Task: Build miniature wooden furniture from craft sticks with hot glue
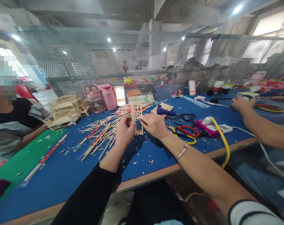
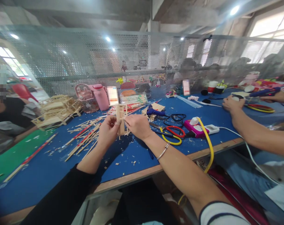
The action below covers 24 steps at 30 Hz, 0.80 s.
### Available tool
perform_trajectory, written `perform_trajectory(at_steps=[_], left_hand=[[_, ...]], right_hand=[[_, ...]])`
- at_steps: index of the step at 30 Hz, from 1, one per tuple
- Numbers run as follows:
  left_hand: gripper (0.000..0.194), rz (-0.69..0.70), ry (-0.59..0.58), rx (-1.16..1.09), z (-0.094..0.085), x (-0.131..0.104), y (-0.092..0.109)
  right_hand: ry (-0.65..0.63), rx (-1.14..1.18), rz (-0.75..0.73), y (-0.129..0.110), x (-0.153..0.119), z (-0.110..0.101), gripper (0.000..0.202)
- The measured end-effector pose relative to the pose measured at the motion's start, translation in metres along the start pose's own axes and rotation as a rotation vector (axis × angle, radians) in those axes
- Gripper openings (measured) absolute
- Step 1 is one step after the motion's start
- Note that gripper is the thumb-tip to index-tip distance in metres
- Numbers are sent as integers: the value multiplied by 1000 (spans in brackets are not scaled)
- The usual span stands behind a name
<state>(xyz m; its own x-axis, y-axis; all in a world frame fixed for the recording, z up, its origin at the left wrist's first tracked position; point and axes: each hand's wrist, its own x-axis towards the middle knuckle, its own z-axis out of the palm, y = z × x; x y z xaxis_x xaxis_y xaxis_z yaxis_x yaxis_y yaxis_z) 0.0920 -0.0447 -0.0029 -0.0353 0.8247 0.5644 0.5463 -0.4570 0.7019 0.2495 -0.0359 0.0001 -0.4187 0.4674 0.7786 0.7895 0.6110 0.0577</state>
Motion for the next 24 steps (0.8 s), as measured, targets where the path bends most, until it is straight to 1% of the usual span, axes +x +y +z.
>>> perform_trajectory(at_steps=[4,6,8,11,13,20,24], left_hand=[[20,3,16,17,0,0,1],[28,30,46,21,-1,-1,3],[34,96,83,57,-2,-2,4],[21,220,89,176,-5,-2,6],[17,269,77,237,-7,-1,6],[21,354,87,273,-8,-1,4],[20,361,116,283,-6,-1,5]], right_hand=[[-33,25,4,-1,1,-3,29],[-48,38,0,-1,2,-4,30],[-62,48,-6,-1,2,-4,30],[-69,45,-12,0,2,-4,29],[-65,35,-17,2,2,-3,28],[-83,54,-26,5,3,-2,30],[-81,36,-29,2,4,-3,33]])
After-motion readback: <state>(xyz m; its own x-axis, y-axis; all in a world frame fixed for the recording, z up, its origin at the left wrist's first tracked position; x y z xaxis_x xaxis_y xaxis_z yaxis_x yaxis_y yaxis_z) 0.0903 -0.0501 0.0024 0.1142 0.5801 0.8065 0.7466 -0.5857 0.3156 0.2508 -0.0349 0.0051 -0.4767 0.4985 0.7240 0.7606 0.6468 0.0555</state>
